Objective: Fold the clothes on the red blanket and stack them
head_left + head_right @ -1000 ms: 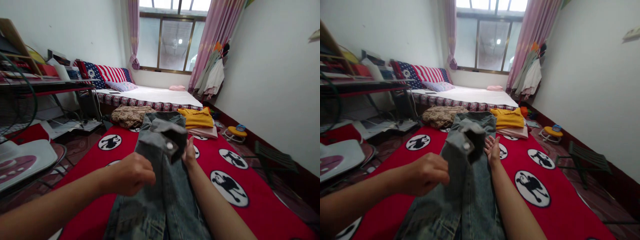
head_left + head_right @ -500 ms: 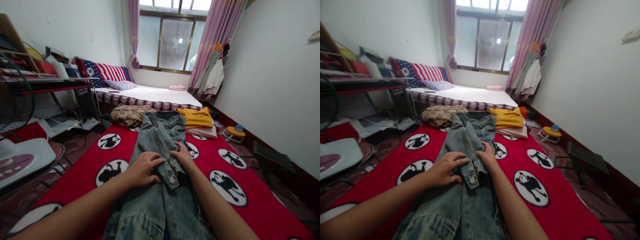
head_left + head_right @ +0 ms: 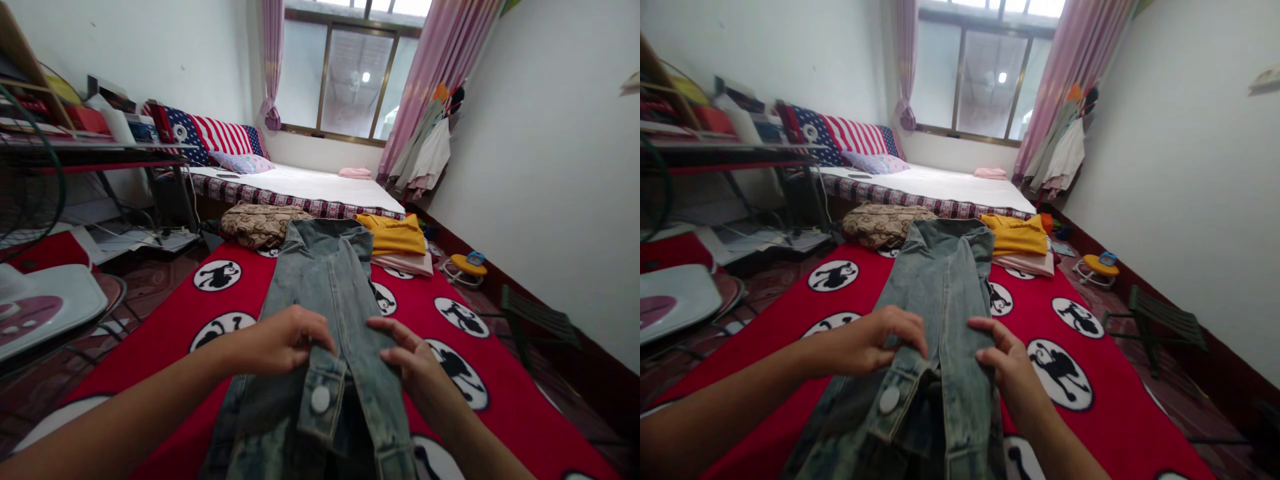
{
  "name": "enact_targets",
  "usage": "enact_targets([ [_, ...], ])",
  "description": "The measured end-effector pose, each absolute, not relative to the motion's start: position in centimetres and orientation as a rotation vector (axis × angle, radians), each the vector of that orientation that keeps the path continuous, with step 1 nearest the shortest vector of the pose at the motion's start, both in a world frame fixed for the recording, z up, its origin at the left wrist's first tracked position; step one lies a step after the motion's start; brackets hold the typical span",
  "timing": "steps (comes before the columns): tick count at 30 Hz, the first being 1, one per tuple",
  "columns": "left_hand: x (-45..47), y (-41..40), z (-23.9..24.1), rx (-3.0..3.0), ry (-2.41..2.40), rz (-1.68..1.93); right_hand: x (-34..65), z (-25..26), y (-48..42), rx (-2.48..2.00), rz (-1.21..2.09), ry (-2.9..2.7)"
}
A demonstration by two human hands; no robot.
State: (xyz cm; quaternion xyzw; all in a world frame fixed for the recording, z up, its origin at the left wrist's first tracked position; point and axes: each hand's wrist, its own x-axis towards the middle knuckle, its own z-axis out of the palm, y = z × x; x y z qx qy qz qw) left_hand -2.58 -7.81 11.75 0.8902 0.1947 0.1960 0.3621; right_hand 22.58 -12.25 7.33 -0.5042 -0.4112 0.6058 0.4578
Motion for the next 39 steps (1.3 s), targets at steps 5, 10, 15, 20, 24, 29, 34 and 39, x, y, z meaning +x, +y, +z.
enact_targets([
  [5, -3.1, -6.1, 11.2, 2.159, 0.314, -0.043, 24.2, 6.8, -13.7, -1.411, 1.749, -1.537],
  [10, 0.0, -1.0, 9.9, 2.032, 0.769, 0.466, 25.9, 10.0, -8.4, -1.511, 1.578, -2.06],
  [15, 3.8, 0.7, 5.0, 2.415, 1.182, 0.874, 25.5, 10.4, 0.9, -1.585, 0.754, -1.849],
  [20, 4.7, -0.6, 2.2, 2.631, 1.037, 0.772, 26.1, 9.4, 9.7, -1.6, 0.37, -1.586],
  [24, 4.6, -0.9, 1.9, 2.654, 0.937, 0.725, 27.6, 8.5, 14.6, -1.641, 0.321, -1.516],
  [29, 4.7, -0.8, 1.4, 2.74, 0.822, 0.645, 27.8, 8.9, 18.9, -1.786, 0.301, -1.653],
  [34, 4.6, -0.9, 1.3, 2.782, 0.711, 0.58, 25.5, 7.9, 22.0, -1.865, 0.164, -1.633],
  [39, 4.5, -0.8, 1.6, 2.812, 0.68, 0.549, 23.1, 5.0, 22.4, -1.912, 0.205, -1.746],
])
